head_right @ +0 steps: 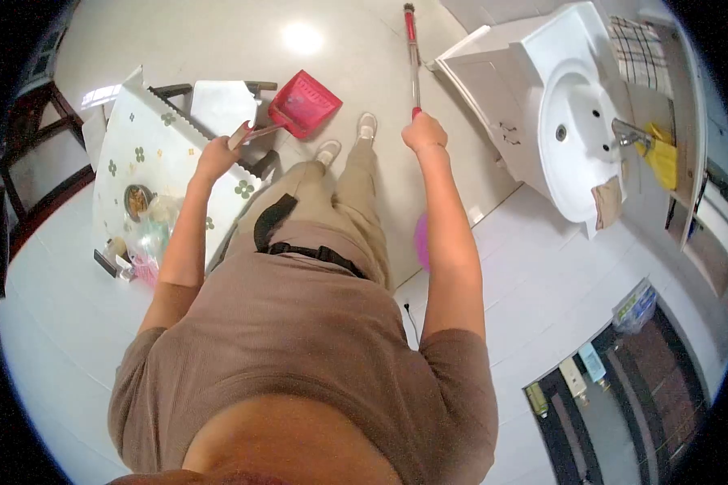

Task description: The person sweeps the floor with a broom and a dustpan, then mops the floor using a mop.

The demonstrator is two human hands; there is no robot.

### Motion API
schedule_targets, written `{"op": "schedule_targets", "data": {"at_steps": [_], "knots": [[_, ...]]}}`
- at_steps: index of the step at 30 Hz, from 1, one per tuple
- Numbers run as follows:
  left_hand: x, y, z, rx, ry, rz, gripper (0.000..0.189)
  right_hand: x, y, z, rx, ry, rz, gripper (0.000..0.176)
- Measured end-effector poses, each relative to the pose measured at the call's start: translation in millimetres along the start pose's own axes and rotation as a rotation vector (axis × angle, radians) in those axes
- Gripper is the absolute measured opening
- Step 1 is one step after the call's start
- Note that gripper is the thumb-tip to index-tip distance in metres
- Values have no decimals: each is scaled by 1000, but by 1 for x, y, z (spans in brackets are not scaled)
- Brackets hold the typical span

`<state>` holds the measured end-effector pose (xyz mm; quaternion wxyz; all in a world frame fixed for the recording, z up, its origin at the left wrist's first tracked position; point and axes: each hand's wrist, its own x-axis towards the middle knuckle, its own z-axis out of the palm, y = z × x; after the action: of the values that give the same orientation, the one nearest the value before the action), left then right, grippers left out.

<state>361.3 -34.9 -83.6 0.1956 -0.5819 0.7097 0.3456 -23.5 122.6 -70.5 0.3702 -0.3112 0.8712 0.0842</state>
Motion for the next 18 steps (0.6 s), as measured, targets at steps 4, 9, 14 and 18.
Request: {"op": "schedule_targets", "data": {"at_steps": [4, 9, 14, 18], "knots": [[-3, -5, 26, -20, 45, -26, 31, 23, -19, 21, -167, -34, -181, 32], [-16, 17, 25, -58, 29, -111, 30, -19, -9, 50, -220, -217, -384, 29], [-14, 30, 22, -101, 18, -149, 29, -16, 34, 18, 69, -329, -333, 37], [-34, 36, 21, -141, 6, -213, 30, -17, 25, -34, 25, -286, -425, 29]]}}
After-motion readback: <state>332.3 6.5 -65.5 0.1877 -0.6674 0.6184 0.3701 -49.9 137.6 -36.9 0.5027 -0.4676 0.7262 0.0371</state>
